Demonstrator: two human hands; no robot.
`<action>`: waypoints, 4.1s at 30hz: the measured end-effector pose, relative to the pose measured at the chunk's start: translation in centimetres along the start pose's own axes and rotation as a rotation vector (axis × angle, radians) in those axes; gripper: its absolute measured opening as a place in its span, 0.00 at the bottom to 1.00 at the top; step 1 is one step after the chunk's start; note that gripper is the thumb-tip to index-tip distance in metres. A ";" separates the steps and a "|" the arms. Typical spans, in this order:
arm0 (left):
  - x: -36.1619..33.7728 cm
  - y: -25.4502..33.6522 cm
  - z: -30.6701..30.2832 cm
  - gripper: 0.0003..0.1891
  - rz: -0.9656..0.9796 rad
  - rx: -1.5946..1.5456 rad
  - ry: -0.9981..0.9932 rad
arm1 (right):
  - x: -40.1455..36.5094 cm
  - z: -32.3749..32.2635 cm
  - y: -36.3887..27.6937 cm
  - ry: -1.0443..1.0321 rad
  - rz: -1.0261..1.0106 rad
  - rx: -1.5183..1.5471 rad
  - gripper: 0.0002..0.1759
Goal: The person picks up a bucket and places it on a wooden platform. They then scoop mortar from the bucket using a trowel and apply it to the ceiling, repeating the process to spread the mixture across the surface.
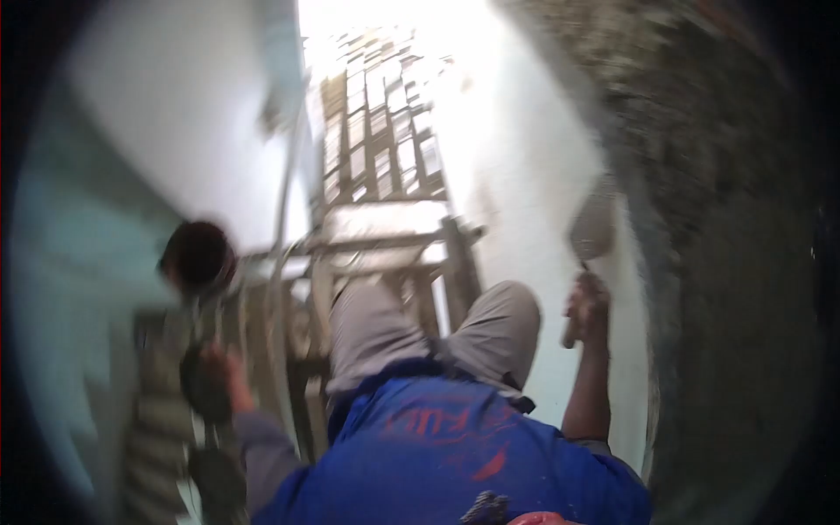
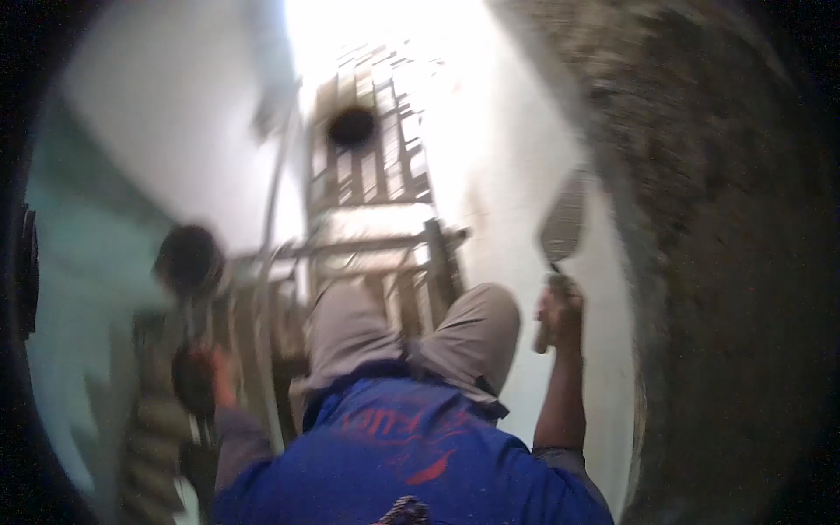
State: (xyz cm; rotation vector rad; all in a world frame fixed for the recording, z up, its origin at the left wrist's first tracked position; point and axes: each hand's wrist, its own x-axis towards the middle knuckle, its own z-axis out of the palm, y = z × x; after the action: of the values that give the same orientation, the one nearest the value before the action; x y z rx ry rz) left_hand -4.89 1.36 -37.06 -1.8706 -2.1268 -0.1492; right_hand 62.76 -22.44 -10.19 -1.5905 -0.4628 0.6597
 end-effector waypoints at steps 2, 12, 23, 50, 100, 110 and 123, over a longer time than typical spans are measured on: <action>2.5 0.8 1.1 0.25 0.027 -0.025 0.015 | -0.7 0.2 -0.5 0.051 -0.036 -0.029 0.16; 5.8 2.0 -4.4 0.22 -0.453 -0.887 -0.074 | -1.5 0.4 -3.4 0.099 0.035 0.024 0.15; -0.8 -7.6 -14.1 0.34 -1.154 -1.785 -0.123 | -0.4 -1.5 -0.5 0.084 0.143 0.048 0.11; 10.6 22.9 -27.6 0.25 -0.503 -2.235 -0.882 | -3.8 1.8 -4.1 0.199 -0.075 0.038 0.16; -3.6 41.9 -0.7 0.34 0.002 -1.215 -0.591 | 2.5 15.6 12.2 -0.546 -0.223 -1.748 0.15; -4.2 43.3 4.5 0.45 0.064 -1.193 -0.555 | 1.2 13.9 1.2 -0.623 -0.269 -1.767 0.16; -3.0 42.6 1.0 0.36 -0.108 -1.381 -0.724 | 4.7 15.2 8.0 -0.692 -0.241 -1.831 0.13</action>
State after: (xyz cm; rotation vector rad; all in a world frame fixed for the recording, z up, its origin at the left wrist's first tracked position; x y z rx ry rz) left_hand 37.06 4.89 -44.01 -2.7460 -2.9334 -1.4944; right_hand 55.67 -8.99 -19.48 -2.8108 -2.1645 0.5202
